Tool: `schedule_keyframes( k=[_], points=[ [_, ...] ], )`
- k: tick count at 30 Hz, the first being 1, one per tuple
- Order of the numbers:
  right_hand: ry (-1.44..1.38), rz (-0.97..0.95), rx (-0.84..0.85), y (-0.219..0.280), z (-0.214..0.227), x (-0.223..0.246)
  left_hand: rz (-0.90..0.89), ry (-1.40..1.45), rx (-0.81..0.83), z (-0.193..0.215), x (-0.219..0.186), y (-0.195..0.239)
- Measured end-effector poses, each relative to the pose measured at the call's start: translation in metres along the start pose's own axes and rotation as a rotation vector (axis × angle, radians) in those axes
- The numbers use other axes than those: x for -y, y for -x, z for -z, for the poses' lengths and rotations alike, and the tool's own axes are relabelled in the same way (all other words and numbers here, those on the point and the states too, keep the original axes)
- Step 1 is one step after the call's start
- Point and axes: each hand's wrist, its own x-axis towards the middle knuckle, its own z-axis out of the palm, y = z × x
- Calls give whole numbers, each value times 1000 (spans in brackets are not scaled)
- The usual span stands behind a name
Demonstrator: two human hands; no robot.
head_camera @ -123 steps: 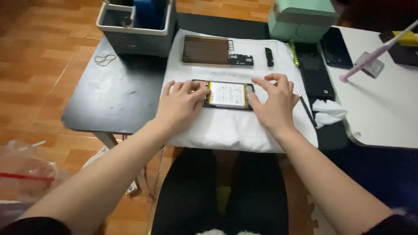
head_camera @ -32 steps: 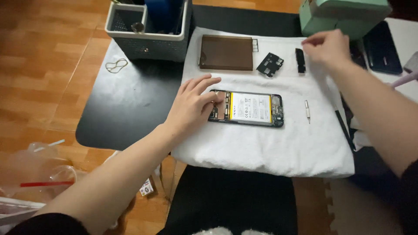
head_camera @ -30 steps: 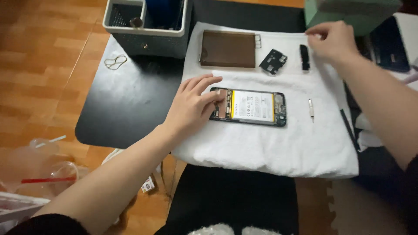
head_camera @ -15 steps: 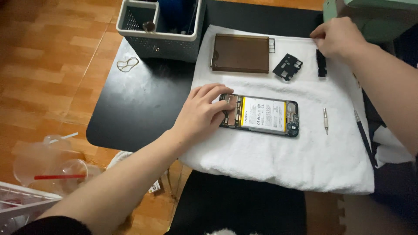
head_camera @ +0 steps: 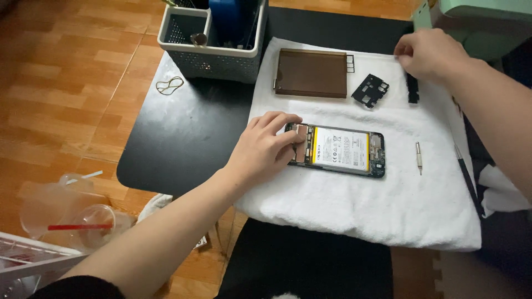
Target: Disassembling a smartphone to remove internal components like the battery and circuit boards using a prying tool.
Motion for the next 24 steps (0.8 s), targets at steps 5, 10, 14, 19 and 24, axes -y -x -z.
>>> schedule_keyframes(
  k=[5,10,14,19,24],
  points=[
    [48,38,62,-21,2,-1,-12,12,-42,0,0,-1],
    [-177,82,89,-41,-2,22,7,31,-19,4,-2,0],
    [-243,114,146,-72,-9,26,47,50,-49,9,-6,-2],
    [-135,114,225,-80,16,37,92,65,-97,6,-5,-1],
    [145,248,290,-92,20,45,97,61,-103,6,-5,-1]
  ],
)
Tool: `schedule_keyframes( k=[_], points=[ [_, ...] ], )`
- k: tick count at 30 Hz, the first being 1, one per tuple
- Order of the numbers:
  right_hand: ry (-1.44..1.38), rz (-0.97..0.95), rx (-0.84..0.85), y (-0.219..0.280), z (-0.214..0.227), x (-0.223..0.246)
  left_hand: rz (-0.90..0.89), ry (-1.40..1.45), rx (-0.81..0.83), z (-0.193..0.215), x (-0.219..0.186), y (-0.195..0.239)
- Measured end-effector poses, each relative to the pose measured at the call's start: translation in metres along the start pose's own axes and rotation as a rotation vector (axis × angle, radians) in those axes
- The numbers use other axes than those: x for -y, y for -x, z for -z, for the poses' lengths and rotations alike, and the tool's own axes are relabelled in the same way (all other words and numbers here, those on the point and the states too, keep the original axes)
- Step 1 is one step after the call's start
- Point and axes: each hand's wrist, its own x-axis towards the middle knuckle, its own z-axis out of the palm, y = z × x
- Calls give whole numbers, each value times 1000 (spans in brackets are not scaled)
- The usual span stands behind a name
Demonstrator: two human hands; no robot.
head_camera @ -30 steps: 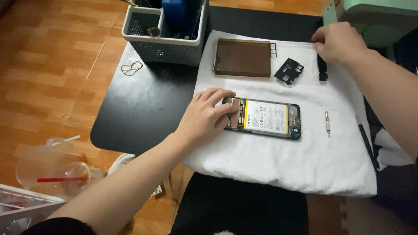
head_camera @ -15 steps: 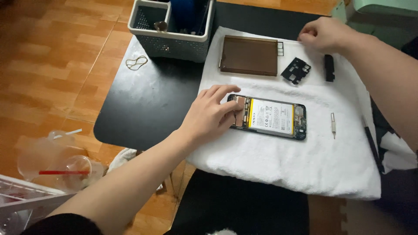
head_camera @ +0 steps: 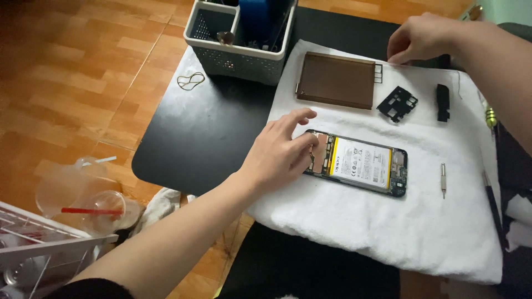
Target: Disassembling a smartphone to remove internal components like the battery and circuit boards using a prying tool.
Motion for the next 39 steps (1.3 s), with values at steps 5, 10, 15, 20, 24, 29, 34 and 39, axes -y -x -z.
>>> schedule_keyframes(
  k=[5,10,15,20,24,29,34,39],
  points=[
    [162,69,-33,-16,-22,-12,22,12,60,1,-1,0],
    [140,49,-17,-15,-30,-13,33,2,57,0,1,1],
    [107,17,-75,-20,-42,-30,48,-2,82,0,3,0],
    [-6,50,-141,2,-29,-22,30,-15,38,-4,4,0],
    [14,12,-98,17,-8,3,26,-31,22,-5,6,1],
    [55,44,62,-32,-25,-30,60,-37,33,-5,3,1],
    [-50,-28,192,-38,-22,-28,51,-29,40,-5,5,0],
    [30,-28,138,-25,-26,-19,79,-13,66,-1,2,-2]
  ],
)
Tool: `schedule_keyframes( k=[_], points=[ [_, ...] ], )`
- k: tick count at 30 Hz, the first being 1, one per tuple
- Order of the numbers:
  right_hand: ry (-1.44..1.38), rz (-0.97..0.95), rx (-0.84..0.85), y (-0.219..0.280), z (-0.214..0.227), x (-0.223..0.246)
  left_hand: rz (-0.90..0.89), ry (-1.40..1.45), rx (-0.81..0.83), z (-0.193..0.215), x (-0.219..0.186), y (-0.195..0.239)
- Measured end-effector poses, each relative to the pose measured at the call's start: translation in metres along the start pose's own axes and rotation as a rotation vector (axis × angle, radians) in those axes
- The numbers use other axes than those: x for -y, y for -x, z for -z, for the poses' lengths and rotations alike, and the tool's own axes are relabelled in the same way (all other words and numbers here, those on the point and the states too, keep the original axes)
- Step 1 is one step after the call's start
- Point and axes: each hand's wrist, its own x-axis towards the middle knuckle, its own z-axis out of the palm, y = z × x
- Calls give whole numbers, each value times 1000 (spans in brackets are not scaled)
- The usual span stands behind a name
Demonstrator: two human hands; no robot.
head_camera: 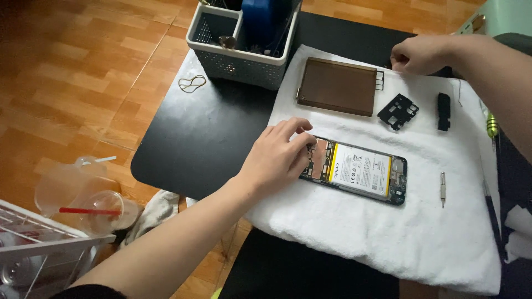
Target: Disassembling a smartphone to remove internal components like the battery and circuit boards using a prying tool.
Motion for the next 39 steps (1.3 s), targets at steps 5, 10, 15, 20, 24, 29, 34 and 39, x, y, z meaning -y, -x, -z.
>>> schedule_keyframes(
  k=[5,10,15,20,24,29,34,39],
  points=[
    [-10,42,-149,9,-7,-6,24,-12,17,0,2,0],
    [-178,173,-567,48,-2,-4,151,-48,73,-2,7,-5],
    [-602,284,-766,159,14,77,227,-38,172,8,-4,-7],
    [-657,120,-404,233,-7,163,240,-33,190,4,-2,-8],
    [-798,104,-429,198,-71,174,356,-117,321,4,-3,-25],
    [-853,61,-490,198,-77,189,566,-116,551,-2,2,-65],
    [-929,20,-481,199,-73,195,597,-117,810,17,-4,-89],
    [-1102,5,-455,214,-66,200,569,-100,936,54,-26,-90]
  ],
)
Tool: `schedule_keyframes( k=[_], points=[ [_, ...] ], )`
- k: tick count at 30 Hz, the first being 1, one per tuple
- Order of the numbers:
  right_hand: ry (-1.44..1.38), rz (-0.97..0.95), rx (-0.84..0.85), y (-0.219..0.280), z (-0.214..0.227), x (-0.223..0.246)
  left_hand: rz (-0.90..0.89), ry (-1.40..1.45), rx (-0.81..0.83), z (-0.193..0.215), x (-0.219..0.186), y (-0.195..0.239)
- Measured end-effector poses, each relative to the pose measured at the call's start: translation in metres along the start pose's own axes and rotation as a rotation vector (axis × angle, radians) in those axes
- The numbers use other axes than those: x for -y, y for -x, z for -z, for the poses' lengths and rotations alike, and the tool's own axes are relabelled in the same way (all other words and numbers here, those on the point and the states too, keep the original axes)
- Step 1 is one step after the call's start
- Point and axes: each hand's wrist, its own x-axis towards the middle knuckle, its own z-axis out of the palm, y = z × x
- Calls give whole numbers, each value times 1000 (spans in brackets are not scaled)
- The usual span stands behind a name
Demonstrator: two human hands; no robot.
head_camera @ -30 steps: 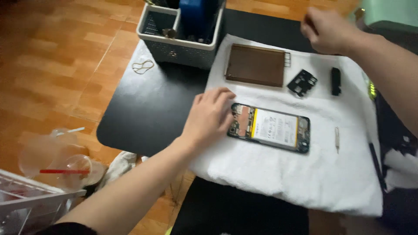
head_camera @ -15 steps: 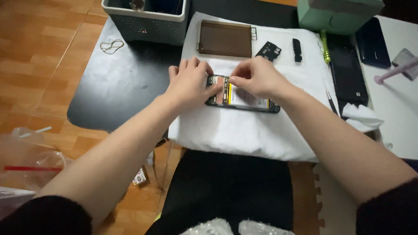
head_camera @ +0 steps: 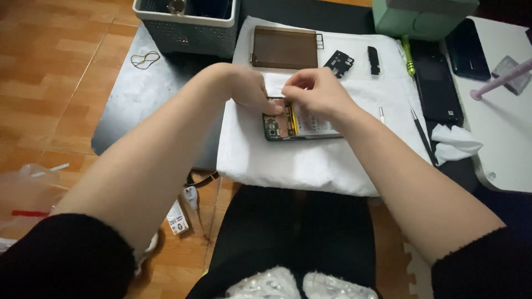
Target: Disassembling a smartphone to remove internal components like the battery and circuit boards using a prying tool.
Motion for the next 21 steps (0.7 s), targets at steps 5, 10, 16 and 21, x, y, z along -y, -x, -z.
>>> schedule_keyframes(
  k=[5,10,16,21],
  points=[
    [-82,-99,20,22,6,23,40,732,18,-19,4,36],
    [-33,-139,78,14,-3,13,-48,1345,-95,-68,29,17],
    [39,-140,69,18,-10,24,-70,1418,-125,-74,39,17],
    [197,-186,146,7,-19,29,-36,1384,-111,-65,28,34]
  ],
)
